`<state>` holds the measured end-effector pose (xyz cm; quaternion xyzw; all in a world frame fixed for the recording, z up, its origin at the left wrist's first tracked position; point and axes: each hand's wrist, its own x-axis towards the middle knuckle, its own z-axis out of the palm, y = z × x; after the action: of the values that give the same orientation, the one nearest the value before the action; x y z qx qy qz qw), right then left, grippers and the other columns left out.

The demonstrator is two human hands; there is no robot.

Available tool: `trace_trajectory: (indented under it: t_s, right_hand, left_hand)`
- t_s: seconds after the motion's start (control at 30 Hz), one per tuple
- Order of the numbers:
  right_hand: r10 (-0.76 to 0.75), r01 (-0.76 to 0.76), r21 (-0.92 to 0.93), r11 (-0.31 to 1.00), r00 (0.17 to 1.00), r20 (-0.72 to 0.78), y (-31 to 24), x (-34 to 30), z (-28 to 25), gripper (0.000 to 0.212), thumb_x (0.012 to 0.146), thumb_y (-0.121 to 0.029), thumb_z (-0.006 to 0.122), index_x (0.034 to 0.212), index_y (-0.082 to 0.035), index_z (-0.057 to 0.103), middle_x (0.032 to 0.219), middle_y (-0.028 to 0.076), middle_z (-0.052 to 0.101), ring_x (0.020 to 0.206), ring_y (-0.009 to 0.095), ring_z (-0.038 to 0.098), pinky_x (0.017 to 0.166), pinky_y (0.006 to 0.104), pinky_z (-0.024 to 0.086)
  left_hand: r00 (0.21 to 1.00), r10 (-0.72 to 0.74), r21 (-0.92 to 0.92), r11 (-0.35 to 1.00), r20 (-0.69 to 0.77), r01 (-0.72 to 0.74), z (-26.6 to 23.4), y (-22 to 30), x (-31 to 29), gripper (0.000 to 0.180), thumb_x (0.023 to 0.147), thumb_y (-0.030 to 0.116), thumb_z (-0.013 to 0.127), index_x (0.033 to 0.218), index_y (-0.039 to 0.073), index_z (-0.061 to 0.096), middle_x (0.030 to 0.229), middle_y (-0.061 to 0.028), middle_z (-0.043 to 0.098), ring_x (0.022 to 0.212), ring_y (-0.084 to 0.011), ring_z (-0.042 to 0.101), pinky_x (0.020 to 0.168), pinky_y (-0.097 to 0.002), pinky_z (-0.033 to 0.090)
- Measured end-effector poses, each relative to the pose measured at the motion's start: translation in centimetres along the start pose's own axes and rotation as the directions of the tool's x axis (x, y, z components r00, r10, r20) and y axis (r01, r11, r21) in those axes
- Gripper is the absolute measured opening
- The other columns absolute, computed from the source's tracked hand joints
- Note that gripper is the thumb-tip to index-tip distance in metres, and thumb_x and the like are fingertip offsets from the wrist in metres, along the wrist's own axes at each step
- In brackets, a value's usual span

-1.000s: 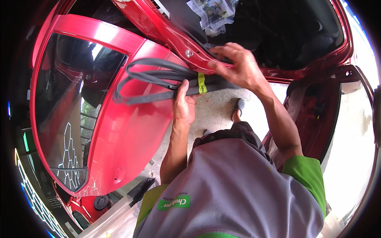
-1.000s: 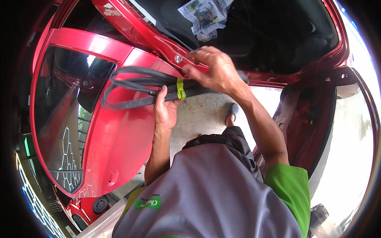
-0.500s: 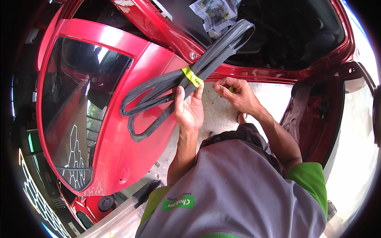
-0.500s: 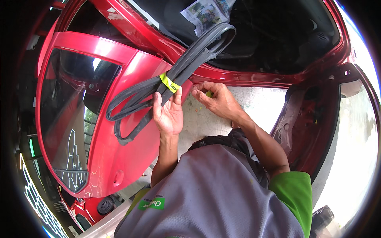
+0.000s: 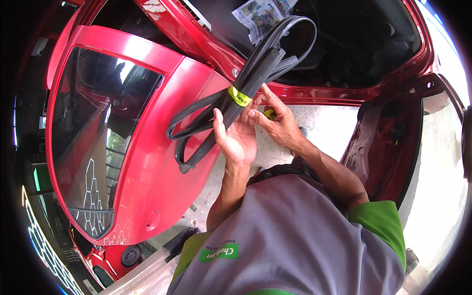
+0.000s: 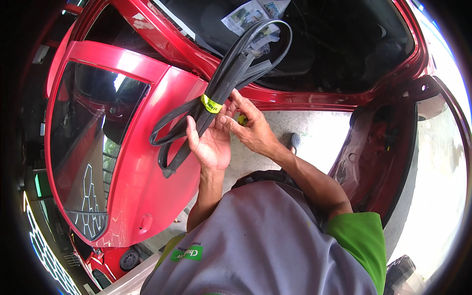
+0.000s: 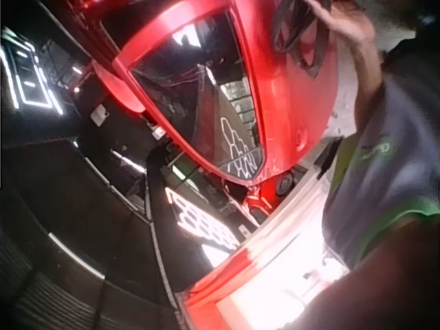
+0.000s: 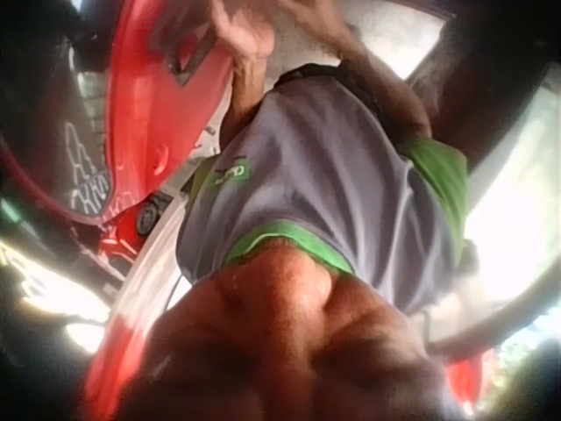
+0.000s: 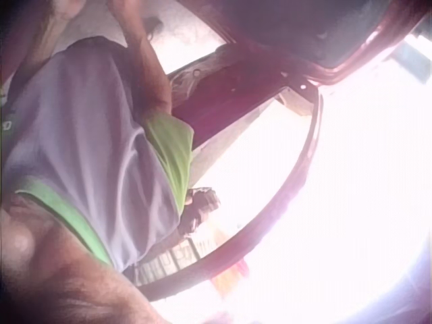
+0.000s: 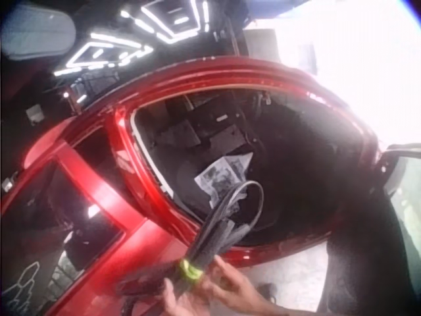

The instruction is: The person retrieves a black rubber weather seal from the trunk of a red car and removes a yellow zip tie. They then fit the seal along the top edge of the car's door frame, pressing it into place to ensure a proper fit.

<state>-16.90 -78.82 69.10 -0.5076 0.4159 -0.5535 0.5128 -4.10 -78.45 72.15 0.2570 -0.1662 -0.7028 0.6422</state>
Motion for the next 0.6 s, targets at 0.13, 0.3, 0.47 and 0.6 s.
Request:
trace_trajectory:
  t_s: [0.13,0.3,0.47,0.6]
  right_hand:
    - [-0.141,0.134,-0.131,0.982,0.989,-0.041,0.6,0.3,0.4,0.067,0.091,-0.017,0.079,0.152,-0.012,0.051,0.106,0.009,0.057,0.097,0.019,0.057,0.076,0.0348,0.051]
    - [-0.192,0.186,-0.275,0.944,0.981,0.004,0.7,1.2,-0.5,0.037,0.088,-0.018,0.083,0.12,-0.008,0.069,0.108,0.009,0.052,0.097,0.019,0.056,0.073,0.0326,0.049]
    - [-0.204,0.19,-0.366,0.911,0.979,0.0,0.4,2.2,-1.9,0.03,0.086,-0.021,0.085,0.097,-0.004,0.063,0.108,0.009,0.046,0.091,0.017,0.05,0.072,0.0306,0.046]
    - [-0.13,0.128,-0.333,0.934,0.991,0.016,0.7,2.3,-3.3,0.027,0.089,-0.016,0.081,0.097,-0.002,0.059,0.106,0.007,0.043,0.089,0.016,0.048,0.072,0.0295,0.044]
  left_hand:
    - [0.996,-0.089,-0.006,0.996,-0.026,0.089,-0.9,-0.4,-0.3,0.069,0.1,0.063,0.047,0.14,0.007,0.055,0.131,-0.008,0.06,0.123,-0.0213,0.053,0.112,-0.0373,0.036]
    - [0.961,-0.218,-0.049,0.976,-0.173,0.213,-0.2,-1.0,-0.9,0.079,0.097,0.071,0.042,0.145,0.009,0.049,0.138,-0.0078,0.055,0.128,-0.0217,0.048,0.113,-0.0435,0.029]
    - [0.91,-0.415,0.087,0.906,-0.005,0.414,-1.6,-0.3,-2.1,0.073,0.101,0.064,0.042,0.143,0.005,0.05,0.134,-0.0102,0.058,0.123,-0.0223,0.054,0.103,-0.0409,0.041]
    - [0.912,-0.407,0.765,0.601,0.045,0.231,-0.4,2.8,-5.3,0.042,0.105,0.033,0.058,0.13,-0.002,0.062,0.118,-0.0171,0.069,0.097,-0.0173,0.065,0.087,-0.0321,0.051]
